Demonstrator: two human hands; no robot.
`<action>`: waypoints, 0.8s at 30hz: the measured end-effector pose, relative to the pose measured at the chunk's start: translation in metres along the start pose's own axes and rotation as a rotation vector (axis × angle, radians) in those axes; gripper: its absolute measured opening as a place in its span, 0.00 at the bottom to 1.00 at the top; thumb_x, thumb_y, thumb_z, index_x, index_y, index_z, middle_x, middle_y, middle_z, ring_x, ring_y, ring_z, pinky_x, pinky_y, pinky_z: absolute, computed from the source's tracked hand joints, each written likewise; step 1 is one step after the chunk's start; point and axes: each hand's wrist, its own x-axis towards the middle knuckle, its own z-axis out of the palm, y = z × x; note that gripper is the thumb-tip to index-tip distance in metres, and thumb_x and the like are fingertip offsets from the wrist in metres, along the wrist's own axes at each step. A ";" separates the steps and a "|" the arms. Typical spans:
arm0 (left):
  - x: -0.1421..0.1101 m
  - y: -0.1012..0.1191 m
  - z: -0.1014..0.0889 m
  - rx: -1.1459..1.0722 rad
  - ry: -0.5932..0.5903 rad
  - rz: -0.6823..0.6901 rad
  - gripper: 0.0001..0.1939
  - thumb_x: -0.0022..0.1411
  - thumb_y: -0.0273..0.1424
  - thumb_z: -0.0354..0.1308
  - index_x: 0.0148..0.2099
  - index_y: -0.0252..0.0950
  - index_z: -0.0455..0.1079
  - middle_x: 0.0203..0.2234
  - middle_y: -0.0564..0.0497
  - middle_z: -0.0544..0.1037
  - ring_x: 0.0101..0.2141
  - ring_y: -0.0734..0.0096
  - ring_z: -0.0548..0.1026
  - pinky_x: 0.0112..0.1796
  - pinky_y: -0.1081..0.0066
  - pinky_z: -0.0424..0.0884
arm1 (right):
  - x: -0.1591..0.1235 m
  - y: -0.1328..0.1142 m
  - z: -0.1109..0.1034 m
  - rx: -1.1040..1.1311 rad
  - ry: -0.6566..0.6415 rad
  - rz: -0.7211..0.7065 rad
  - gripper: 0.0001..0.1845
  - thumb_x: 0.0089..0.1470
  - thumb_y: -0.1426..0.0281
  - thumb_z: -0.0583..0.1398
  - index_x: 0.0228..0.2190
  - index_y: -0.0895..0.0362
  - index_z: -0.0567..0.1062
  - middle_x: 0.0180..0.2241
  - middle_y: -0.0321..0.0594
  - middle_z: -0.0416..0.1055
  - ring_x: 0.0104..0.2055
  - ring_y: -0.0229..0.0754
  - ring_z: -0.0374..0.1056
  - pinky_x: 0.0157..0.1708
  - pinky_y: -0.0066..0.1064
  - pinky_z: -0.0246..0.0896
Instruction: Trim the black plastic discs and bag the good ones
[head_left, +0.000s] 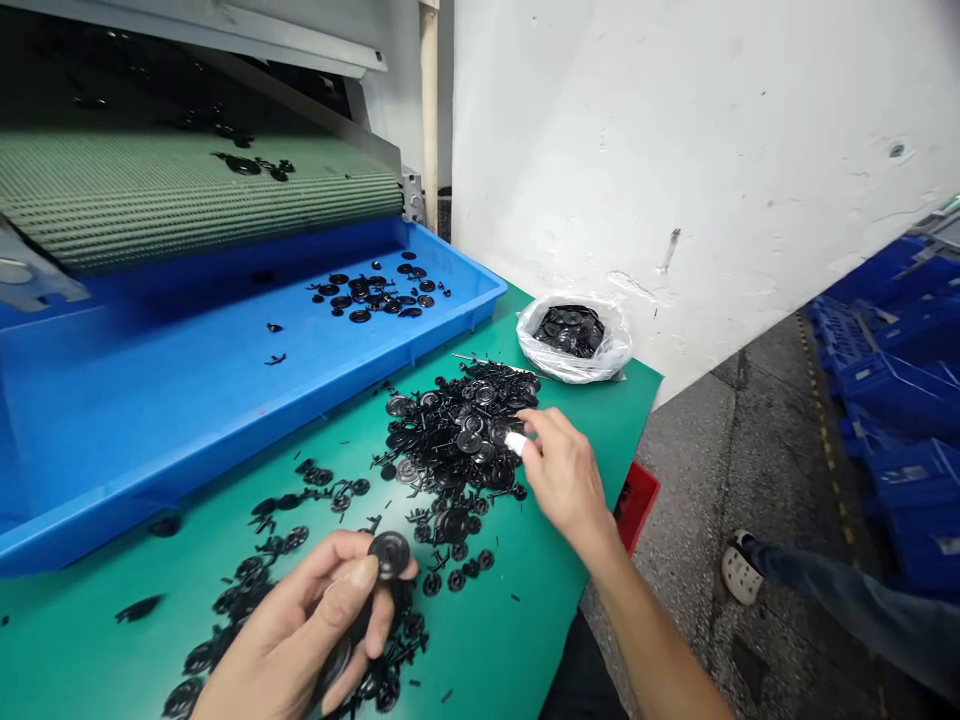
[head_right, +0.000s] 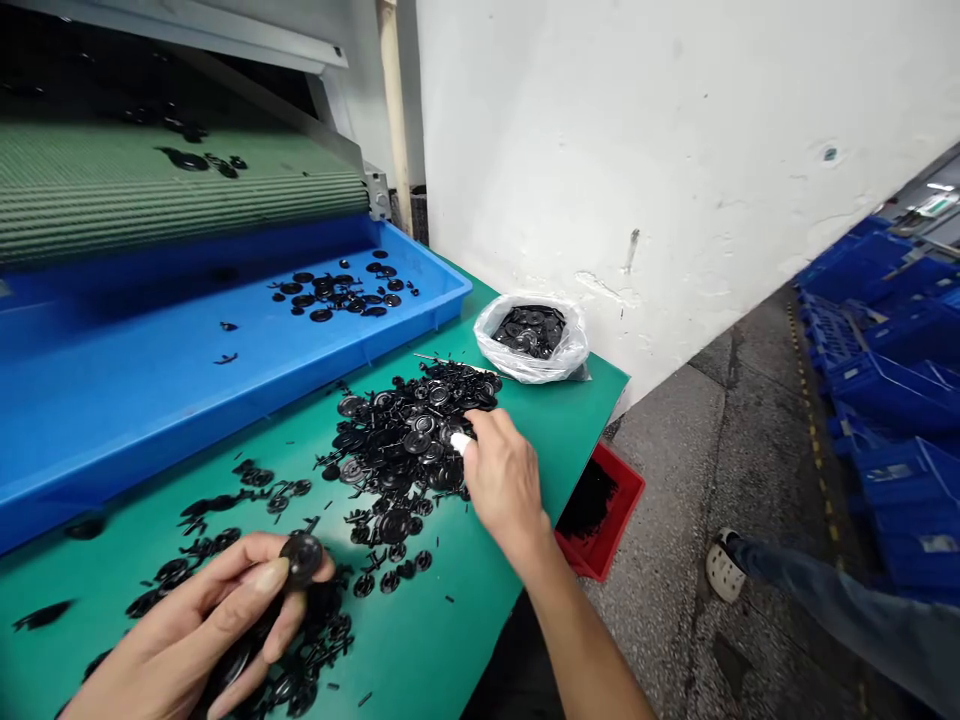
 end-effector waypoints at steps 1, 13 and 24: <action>0.001 0.000 0.002 -0.031 -0.029 -0.020 0.15 0.62 0.46 0.57 0.37 0.39 0.68 0.18 0.58 0.70 0.14 0.82 0.55 0.18 0.79 0.53 | 0.006 0.008 0.000 -0.010 -0.019 0.011 0.19 0.53 0.79 0.53 0.45 0.59 0.76 0.39 0.45 0.72 0.35 0.43 0.68 0.37 0.34 0.63; 0.008 -0.005 -0.003 -0.227 -0.078 0.029 0.12 0.67 0.40 0.54 0.35 0.37 0.66 0.20 0.58 0.68 0.17 0.81 0.55 0.17 0.81 0.52 | 0.000 0.007 0.003 0.375 -0.099 0.093 0.15 0.53 0.74 0.55 0.42 0.57 0.74 0.31 0.38 0.73 0.27 0.38 0.70 0.25 0.27 0.64; -0.017 -0.021 0.011 0.104 -0.180 0.000 0.22 0.65 0.50 0.49 0.29 0.37 0.62 0.15 0.60 0.64 0.16 0.80 0.54 0.17 0.78 0.50 | -0.094 -0.049 0.013 0.460 -0.357 -0.195 0.22 0.54 0.82 0.51 0.48 0.59 0.74 0.33 0.41 0.70 0.33 0.40 0.68 0.32 0.29 0.64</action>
